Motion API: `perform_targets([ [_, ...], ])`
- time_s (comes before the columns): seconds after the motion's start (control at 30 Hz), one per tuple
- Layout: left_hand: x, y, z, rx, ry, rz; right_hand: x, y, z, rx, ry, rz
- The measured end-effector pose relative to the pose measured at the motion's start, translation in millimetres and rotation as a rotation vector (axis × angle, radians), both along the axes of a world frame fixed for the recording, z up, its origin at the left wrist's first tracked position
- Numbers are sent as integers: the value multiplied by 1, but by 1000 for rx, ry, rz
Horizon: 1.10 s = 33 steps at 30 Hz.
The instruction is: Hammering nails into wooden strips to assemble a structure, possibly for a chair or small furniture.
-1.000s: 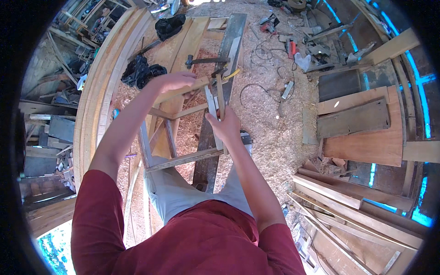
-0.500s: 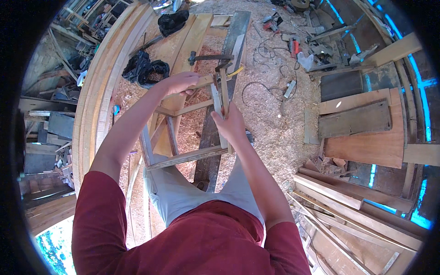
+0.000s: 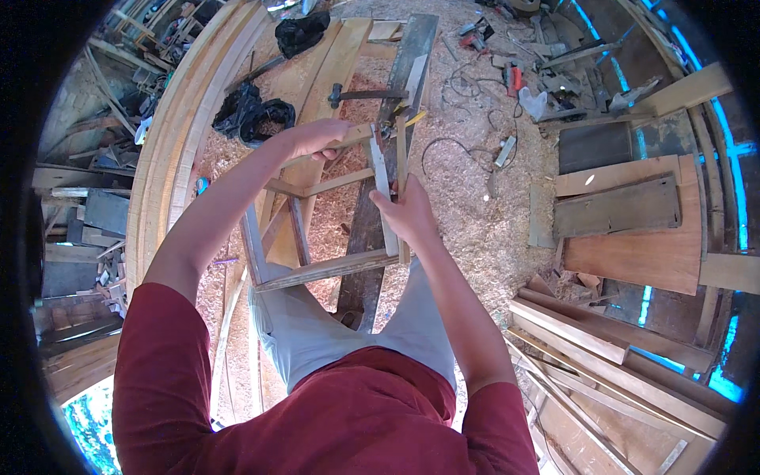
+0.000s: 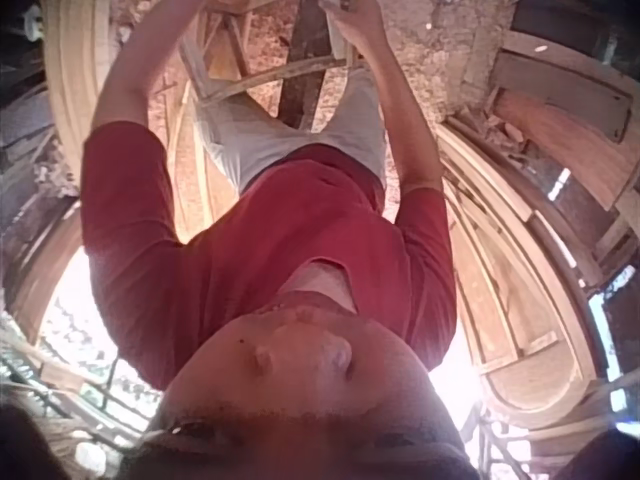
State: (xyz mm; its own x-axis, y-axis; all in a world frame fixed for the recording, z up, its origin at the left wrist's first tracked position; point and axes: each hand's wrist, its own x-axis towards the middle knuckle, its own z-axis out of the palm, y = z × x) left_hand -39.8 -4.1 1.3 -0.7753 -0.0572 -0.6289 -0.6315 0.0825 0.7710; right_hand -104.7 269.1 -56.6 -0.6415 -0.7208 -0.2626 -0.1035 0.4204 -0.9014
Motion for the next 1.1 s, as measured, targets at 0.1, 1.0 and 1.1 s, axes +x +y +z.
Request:
perform_targets([
  [0.1,0,-3,-3,-7,20,29,1,0,1,35,-36,2],
  [1.0,-6,-5,-13,-85,93,-51,22,18,59,-161,-73,-244],
  [1.1,-5,-8,-15,-81,100,-59,17,29,84,28,241,-76],
])
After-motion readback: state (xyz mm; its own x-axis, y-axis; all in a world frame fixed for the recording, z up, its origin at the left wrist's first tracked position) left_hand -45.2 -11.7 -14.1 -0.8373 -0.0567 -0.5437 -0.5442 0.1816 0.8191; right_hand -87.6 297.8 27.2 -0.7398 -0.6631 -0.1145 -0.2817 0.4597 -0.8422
